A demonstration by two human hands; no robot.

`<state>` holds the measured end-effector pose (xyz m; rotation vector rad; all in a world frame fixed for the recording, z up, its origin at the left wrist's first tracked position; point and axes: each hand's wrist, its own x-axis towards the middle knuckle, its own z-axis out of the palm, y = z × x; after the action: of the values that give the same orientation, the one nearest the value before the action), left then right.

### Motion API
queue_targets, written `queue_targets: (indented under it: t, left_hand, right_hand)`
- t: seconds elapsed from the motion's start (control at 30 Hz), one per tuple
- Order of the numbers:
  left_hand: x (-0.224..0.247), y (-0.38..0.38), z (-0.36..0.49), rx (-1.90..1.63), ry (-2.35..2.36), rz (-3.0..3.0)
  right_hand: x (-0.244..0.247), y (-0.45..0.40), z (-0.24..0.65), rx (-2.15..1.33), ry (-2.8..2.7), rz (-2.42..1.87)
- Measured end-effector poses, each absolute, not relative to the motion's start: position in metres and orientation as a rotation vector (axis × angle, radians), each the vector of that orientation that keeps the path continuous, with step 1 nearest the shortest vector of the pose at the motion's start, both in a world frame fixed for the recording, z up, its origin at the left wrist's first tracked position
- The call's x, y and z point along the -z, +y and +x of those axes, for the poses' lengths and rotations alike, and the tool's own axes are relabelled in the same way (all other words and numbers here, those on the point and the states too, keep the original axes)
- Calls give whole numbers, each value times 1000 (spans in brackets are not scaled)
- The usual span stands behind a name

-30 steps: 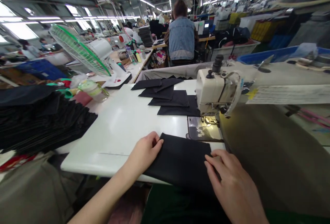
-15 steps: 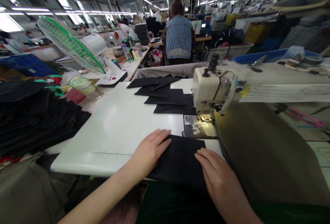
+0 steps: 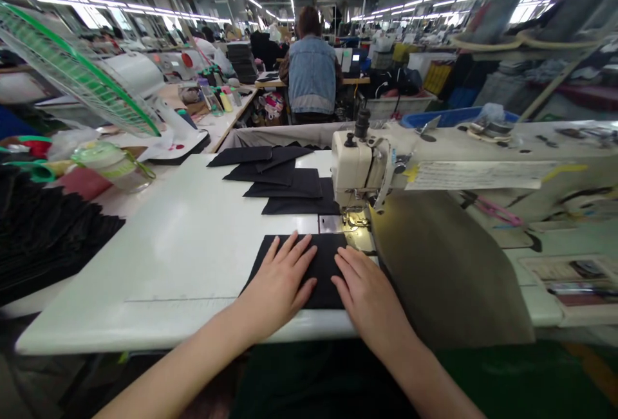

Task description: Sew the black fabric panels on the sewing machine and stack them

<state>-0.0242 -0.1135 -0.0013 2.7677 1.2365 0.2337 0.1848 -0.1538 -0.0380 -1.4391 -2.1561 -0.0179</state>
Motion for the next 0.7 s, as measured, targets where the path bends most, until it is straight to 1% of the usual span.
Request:
queue_targets:
  t: [0.17,0.3,0.47,0.7]
  left_hand:
    - [-3,-95,-1,-151,993,2742]
    - [-3,-79,2,-84,966,2748]
    - [-3,-62,5,-114,972,2750]
    - [-2,-59,7,-129,996,2752]
  right_hand:
    - [45,-152,189,-1,-2073,-1421]
    - [50,-162,192,-22,-2000,-1446]
    - [53,-158,190,-25,-1946,-1469]
    - [59,-149,189,6,-1945,-1452]
